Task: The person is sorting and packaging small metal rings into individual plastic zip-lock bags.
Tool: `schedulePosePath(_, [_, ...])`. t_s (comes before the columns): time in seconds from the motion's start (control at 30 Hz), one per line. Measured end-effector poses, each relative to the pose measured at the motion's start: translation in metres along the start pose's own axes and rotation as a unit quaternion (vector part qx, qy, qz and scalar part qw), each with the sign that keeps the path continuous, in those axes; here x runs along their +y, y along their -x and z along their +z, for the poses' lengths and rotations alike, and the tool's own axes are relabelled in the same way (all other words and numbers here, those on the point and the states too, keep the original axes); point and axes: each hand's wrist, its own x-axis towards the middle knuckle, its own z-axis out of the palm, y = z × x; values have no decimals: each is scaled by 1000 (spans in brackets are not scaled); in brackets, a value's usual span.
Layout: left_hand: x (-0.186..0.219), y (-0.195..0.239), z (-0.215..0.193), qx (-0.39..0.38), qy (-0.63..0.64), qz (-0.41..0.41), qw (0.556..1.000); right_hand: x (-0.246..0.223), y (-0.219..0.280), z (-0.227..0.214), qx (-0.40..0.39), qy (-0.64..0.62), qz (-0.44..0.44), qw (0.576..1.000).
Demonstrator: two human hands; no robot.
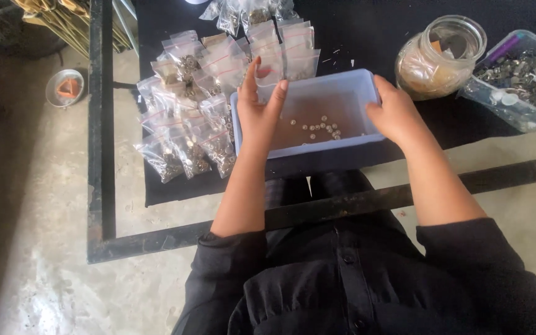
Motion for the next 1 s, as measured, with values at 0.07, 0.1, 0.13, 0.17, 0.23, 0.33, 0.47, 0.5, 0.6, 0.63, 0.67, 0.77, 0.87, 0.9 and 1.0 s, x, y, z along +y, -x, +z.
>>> schedulePosePath(0.07, [4, 0, -3, -6, 21, -16, 1000, 1, -7, 2, 2, -6, -5, 1000])
schedulePosePath(0.1, [5, 0, -4, -10, 43, -32, 999, 0, -11, 2, 3, -10, -11, 1000])
schedulePosePath(0.13, [5, 1, -4, -10, 42, -31, 999, -1, -10, 2, 3, -11, -12, 1000])
schedulePosePath(0.17, [4, 1, -3, -5, 22, -29, 999, -2, -10, 1, -8, 8, -3, 1000])
schedulePosePath(0.23, [1, 1, -1, 1, 1, -28, 1000, 6, -16, 7, -19, 27, 5, 999])
schedulePosePath(0.33, [-1, -1, 0, 2, -10, -21, 1000, 27, -35, 20, 124, 194, -172, 958])
schedulePosePath(0.47, [4, -1, 0, -7, -12, -15, 1000, -22, -19, 9, 41, 115, -241, 963])
schedulePosePath(0.5, [6, -2, 1, -7, -14, -10, 1000, -47, -8, 1, -142, 111, -107, 978])
schedulePosePath(0.6, [3, -2, 3, -16, -20, -9, 1000, -55, -29, 22, -229, 207, -67, 949])
schedulePosePath(0.63, [3, -1, 3, -14, -20, -9, 1000, -64, -23, 19, -229, 208, -69, 948])
schedulePosePath(0.67, [3, -1, 3, -17, -15, -8, 1000, -74, -17, 16, -243, 230, -64, 940])
schedulePosePath(0.77, [4, -1, 1, -18, -13, -8, 1000, -82, -16, 20, -274, 267, -66, 921])
schedulePosePath(0.87, [6, -1, 1, -21, -13, -9, 1000, -85, -14, 18, -297, 278, -64, 911])
schedulePosePath(0.9, [7, -1, 2, -23, -14, -11, 1000, -86, -12, 15, -305, 273, -58, 910])
schedulePosePath(1.0, [4, -1, 4, -26, -10, -14, 1000, -69, -28, 25, -333, 277, -96, 896])
